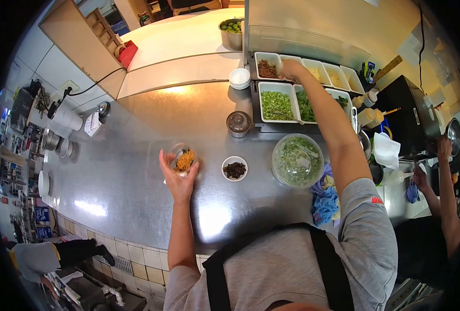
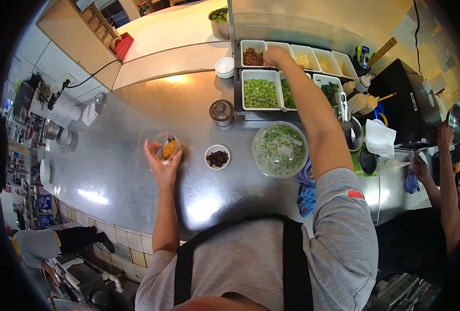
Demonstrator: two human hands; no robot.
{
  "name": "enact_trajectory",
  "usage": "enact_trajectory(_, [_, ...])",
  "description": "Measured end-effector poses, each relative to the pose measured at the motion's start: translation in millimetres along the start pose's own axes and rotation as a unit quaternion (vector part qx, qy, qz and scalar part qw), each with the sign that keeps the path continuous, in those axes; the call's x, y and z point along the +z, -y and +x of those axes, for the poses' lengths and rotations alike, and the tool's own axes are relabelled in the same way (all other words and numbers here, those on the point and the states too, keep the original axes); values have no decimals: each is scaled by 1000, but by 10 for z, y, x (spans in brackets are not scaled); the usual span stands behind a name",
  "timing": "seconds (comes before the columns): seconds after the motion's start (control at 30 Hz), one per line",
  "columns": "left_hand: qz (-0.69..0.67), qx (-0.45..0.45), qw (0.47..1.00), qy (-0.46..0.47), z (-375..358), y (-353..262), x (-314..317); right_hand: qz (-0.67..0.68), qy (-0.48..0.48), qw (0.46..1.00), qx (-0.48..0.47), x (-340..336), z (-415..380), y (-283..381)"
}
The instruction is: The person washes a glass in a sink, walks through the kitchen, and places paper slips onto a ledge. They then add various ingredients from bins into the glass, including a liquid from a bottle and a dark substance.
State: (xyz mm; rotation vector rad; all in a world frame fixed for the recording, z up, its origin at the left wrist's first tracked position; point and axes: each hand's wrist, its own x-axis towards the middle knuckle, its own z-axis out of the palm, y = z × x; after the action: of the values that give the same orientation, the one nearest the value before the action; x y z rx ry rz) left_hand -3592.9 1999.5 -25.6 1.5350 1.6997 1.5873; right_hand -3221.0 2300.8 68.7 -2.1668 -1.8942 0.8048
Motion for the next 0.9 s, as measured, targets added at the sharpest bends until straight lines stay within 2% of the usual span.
enact_trajectory(0.07, [-49, 8, 999, 20, 222, -98, 161, 155, 51, 985, 64, 29, 30, -34])
enact_trajectory(0.17, [-21, 53, 995, 84, 636, -467, 473, 272, 79, 954, 98, 19, -90, 9])
enact_trajectory(0.27, [26, 111, 984, 135, 1030, -661, 874, 330, 80, 934, 112, 71, -47, -131])
enact_trajectory(0.37, [77, 116, 969, 205, 1375, -843, 1245, 398, 97, 905, 112, 73, -78, -270])
enact_trajectory(0.47, [130, 119, 958, 225, 1587, -953, 1581, 418, 87, 898, 109, 5, -182, -314])
enact_trajectory(0.7, [210, 119, 933, 267, 1825, -1208, 2007, 357, 17, 934, 19, -432, -484, -162])
enact_trajectory(0.8, [219, 112, 930, 272, 1847, -1343, 2070, 319, -17, 945, -75, -513, -756, 19])
enact_trajectory(0.83, [216, 114, 931, 272, 1855, -1349, 2096, 198, -37, 971, -132, -523, -727, 39])
enact_trajectory(0.87, [212, 115, 932, 271, 1859, -1351, 2115, 85, -120, 963, -225, -477, -736, 60])
enact_trajectory(0.9, [210, 111, 933, 271, 1854, -1350, 2127, -30, -199, 928, -313, -390, -768, 84])
